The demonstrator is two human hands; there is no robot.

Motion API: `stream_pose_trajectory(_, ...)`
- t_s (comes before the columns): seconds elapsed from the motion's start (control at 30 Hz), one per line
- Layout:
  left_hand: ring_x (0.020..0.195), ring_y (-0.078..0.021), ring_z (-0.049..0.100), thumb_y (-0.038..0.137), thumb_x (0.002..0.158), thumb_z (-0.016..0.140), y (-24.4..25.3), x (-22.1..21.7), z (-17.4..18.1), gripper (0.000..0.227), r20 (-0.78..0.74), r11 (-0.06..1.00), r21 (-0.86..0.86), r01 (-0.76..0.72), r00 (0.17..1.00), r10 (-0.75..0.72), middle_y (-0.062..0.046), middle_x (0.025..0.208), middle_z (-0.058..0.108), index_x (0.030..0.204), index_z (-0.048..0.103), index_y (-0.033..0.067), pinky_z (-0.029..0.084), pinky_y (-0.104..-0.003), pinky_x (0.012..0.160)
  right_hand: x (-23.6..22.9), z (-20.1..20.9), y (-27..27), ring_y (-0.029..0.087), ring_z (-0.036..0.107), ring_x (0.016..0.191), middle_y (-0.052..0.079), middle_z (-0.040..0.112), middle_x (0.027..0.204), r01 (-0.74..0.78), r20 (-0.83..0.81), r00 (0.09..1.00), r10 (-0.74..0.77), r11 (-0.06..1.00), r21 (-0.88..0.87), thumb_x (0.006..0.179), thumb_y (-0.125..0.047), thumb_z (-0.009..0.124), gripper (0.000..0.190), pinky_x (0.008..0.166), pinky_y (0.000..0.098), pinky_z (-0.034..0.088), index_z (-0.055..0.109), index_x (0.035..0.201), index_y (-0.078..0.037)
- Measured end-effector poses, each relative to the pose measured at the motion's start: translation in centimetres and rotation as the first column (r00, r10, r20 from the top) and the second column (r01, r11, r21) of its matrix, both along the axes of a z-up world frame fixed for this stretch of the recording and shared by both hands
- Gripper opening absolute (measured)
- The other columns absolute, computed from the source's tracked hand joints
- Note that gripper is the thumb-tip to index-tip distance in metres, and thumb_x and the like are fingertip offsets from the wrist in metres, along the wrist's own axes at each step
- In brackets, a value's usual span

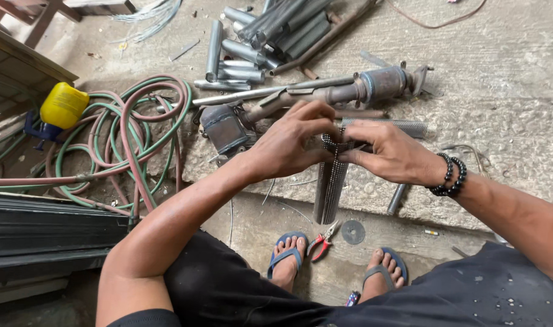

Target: The person uses a welding torch to heat and weld a cylindrical metal mesh tube. They also use a hammer to shape the mesh and pliers to handle a welding rod. The person works on the floor, surrounded by various metal parts and tools.

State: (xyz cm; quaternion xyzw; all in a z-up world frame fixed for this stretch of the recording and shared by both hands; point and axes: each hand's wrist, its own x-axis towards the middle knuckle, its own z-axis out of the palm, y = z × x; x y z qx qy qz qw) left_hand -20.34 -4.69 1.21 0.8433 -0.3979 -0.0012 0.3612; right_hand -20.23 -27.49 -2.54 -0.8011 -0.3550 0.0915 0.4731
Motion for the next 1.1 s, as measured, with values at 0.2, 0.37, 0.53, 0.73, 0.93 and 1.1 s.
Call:
stream_pose_trajectory(0.2, 0.121, -0.0237, 0.048, 0.039, 0.083, 0.075, 0.8, -0.3, -2.0, 0.019, 0.099, 0.993, 0.103, 0.056, 0.993, -0.066, 0.003, 0.101, 0.056, 0.087, 0.068, 0.0222, 0.031, -0.044, 0.107, -1.3, -0.7, 0.4, 0.029, 0.069, 0.095, 0.012, 0.068, 0.101, -0.018, -0.095, 0.995, 0.015, 1.000, -0.025, 0.094, -0.024, 0.061, 0.018, 0.086, 0.0488, 0.054, 0.072, 0.100, -0.011)
stream_pose_trajectory(0.37, 0.129, -0.0241, 0.043, 0.041, 0.088, 0.068, 1.1, -0.8, -2.9, 0.020, 0.019, 0.989, 0.090, 0.119, 0.992, -0.121, 0.002, 0.105, 0.055, 0.087, 0.068, 0.0211, 0.025, -0.050, 0.109, -1.9, -1.8, 0.6, 0.038, 0.065, 0.106, 0.015, 0.064, 0.111, -0.075, -0.147, 0.987, 0.060, 0.992, -0.097, 0.096, -0.027, 0.057, 0.021, 0.090, 0.0556, 0.051, 0.069, 0.100, -0.011)
stream_pose_trajectory(0.53, 0.127, -0.0210, 0.047, 0.040, 0.093, 0.063, 1.7, -1.0, -4.3, 0.020, -0.049, 0.975, 0.093, 0.201, 0.979, -0.197, 0.004, 0.097, 0.064, 0.092, 0.069, 0.0209, 0.018, -0.054, 0.112, -2.5, -1.0, 1.1, 0.036, 0.064, 0.110, 0.016, 0.062, 0.112, -0.107, -0.251, 0.965, 0.083, 0.991, -0.085, 0.095, -0.026, 0.058, 0.019, 0.096, 0.0565, 0.046, 0.070, 0.100, -0.012)
stream_pose_trajectory(0.73, 0.123, -0.0195, 0.050, 0.043, 0.094, 0.059, 2.1, -1.2, -4.9, 0.023, -0.096, 0.968, 0.074, 0.241, 0.968, -0.234, 0.005, 0.091, 0.065, 0.090, 0.066, 0.0222, 0.019, -0.052, 0.111, -2.6, -1.0, 1.1, 0.037, 0.061, 0.118, 0.016, 0.062, 0.117, -0.155, -0.395, 0.907, 0.149, 0.988, 0.016, 0.095, -0.023, 0.057, 0.018, 0.103, 0.0600, 0.037, 0.072, 0.094, -0.013)
stream_pose_trajectory(0.93, 0.118, -0.0235, 0.045, 0.048, 0.090, 0.057, 2.1, -0.5, -2.9, 0.032, -0.229, 0.954, 0.030, 0.297, 0.931, -0.283, 0.005, 0.088, 0.065, 0.087, 0.067, 0.0181, 0.020, -0.051, 0.104, -2.3, -1.0, 0.1, 0.038, 0.050, 0.133, 0.017, 0.065, 0.126, -0.244, -0.351, 0.902, 0.254, 0.967, 0.071, 0.092, -0.023, 0.059, 0.018, 0.106, 0.0550, 0.035, 0.072, 0.092, -0.011)
stream_pose_trajectory(1.1, 0.115, -0.0273, 0.052, 0.041, 0.093, 0.064, 1.6, 0.0, -4.6, 0.026, -0.373, 0.980, -0.063, 0.190, 0.906, -0.199, -0.002, 0.088, 0.063, 0.092, 0.064, 0.0148, 0.027, -0.054, 0.104, -1.6, -4.3, -0.3, 0.031, 0.070, 0.096, 0.017, 0.070, 0.095, -0.031, -0.632, 0.767, 0.109, 0.991, 0.133, 0.096, -0.020, 0.057, 0.023, 0.094, 0.0546, 0.053, 0.073, 0.093, -0.005)
